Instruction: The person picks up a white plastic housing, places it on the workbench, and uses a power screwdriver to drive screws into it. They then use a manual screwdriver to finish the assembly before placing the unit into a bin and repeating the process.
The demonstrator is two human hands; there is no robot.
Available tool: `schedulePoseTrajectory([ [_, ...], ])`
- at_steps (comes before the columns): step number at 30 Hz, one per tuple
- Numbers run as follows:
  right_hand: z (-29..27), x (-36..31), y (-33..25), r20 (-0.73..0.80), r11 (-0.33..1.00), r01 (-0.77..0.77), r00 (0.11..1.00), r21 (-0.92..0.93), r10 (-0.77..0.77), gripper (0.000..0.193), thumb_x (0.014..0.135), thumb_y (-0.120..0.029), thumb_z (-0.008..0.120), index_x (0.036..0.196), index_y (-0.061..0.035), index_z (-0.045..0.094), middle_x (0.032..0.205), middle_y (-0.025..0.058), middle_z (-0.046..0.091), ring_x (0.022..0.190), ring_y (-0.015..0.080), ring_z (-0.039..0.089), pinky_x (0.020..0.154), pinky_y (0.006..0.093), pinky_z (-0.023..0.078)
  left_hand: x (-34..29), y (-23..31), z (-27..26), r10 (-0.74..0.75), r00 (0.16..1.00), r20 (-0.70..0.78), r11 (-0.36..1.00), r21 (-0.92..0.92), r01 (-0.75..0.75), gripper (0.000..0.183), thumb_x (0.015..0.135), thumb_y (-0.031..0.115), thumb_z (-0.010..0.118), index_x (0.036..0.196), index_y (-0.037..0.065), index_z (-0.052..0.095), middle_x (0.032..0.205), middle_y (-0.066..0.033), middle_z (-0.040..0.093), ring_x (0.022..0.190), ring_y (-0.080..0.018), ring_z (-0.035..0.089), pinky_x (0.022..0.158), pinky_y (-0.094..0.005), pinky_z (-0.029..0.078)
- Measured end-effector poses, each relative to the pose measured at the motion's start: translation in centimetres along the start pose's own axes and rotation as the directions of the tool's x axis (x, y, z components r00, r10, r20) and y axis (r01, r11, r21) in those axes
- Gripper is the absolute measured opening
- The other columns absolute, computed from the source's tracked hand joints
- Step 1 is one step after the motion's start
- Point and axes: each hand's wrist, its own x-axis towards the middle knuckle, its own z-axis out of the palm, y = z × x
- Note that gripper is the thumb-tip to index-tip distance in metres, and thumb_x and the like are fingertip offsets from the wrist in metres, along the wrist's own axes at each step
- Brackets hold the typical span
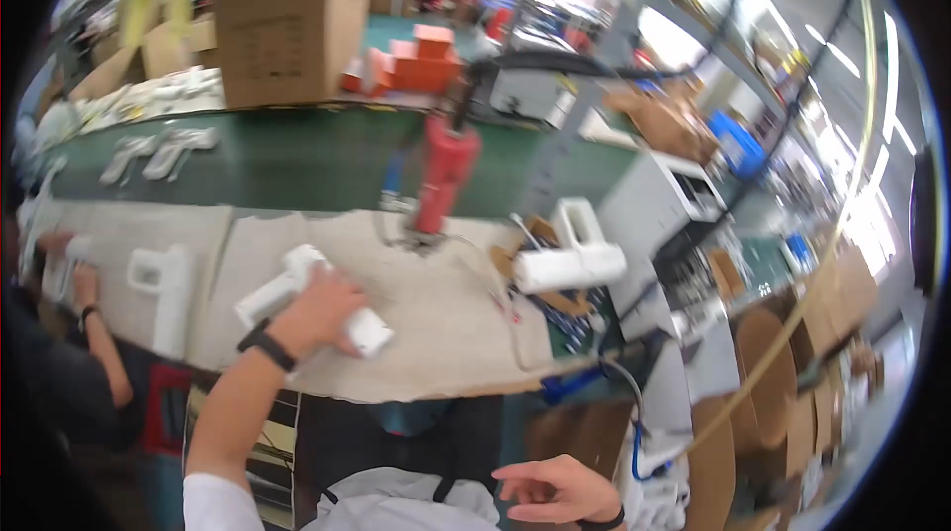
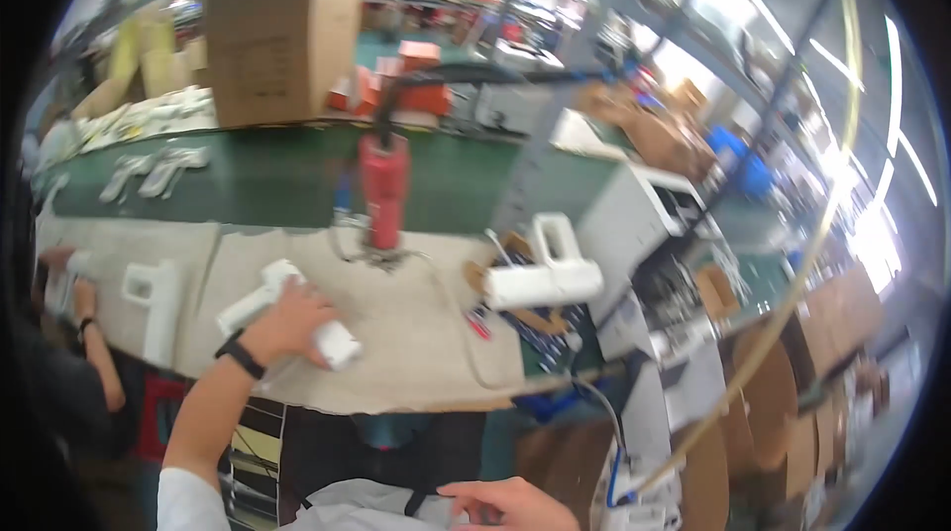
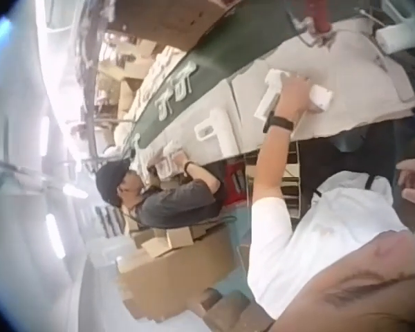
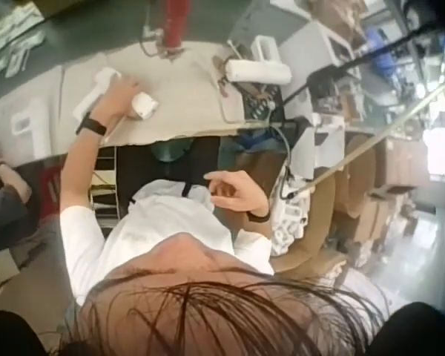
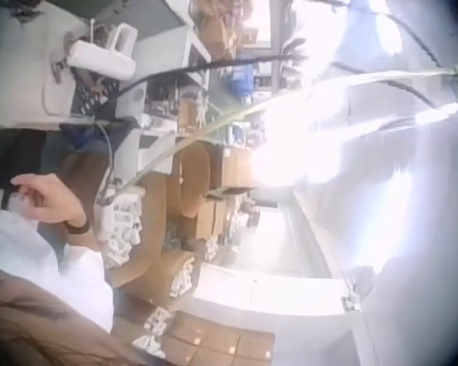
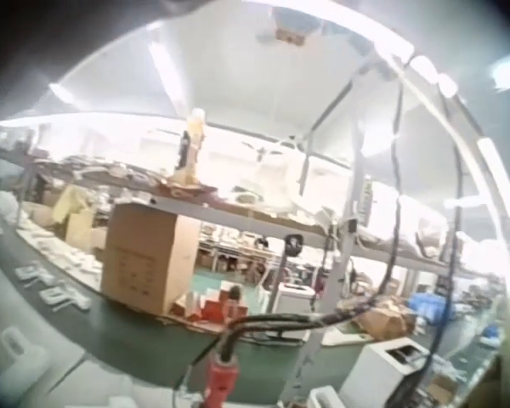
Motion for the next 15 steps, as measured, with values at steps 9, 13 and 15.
schedulePoseTrajectory([
  [9, -0.1, 18.3, -6.7, -0.684, 0.71, 0.114, 0.202, -0.695, -0.701, 0.089, 0.074, -0.011, 0.077, 0.146, -0.0013, 0.025, 0.14, 0.0146, 0.039, 0.127, 0.0258, 0.041, 0.106, 0.039, 0.033, 1.8, 3.4, -0.1, -0.325, 0.943, -0.071, 0.94, -0.129, 0.314, 0.058, 0.06, 0.059, 0.073, 0.088, 0.009, 0.073, 0.09, -0.0142, 0.07, 0.092, -0.0319, 0.065, 0.077, -0.0488, 0.047],
  [13, -2.2, 24.3, -8.3, -0.781, 0.734, 0.624, 0.306, -0.266, -0.544, 0.069, 0.083, -0.008, 0.072, 0.141, -0.0029, 0.035, 0.127, 0.012, 0.052, 0.106, 0.0207, 0.057, 0.09, 0.032, 0.047, 2.6, 4.7, 1.2, -0.326, 0.941, -0.086, 0.928, -0.219, 0.301, 0.05, 0.062, 0.053, 0.073, 0.081, 0.007, 0.071, 0.084, -0.0145, 0.069, 0.09, -0.0311, 0.066, 0.077, -0.0482, 0.048],
  [15, -3.0, 25.2, -8.0, -0.803, 0.839, 0.526, 0.435, -0.14, -0.407, 0.048, 0.088, -0.004, 0.067, 0.13, -0.0045, 0.045, 0.103, 0.0067, 0.062, 0.076, 0.0124, 0.061, 0.064, 0.0217, 0.049, 2.5, 4.8, 1.6, -0.348, 0.932, -0.104, 0.908, -0.286, 0.307, 0.047, 0.063, 0.051, 0.074, 0.078, 0.007, 0.07, 0.083, -0.0144, 0.069, 0.089, -0.0306, 0.066, 0.076, -0.0472, 0.048],
])
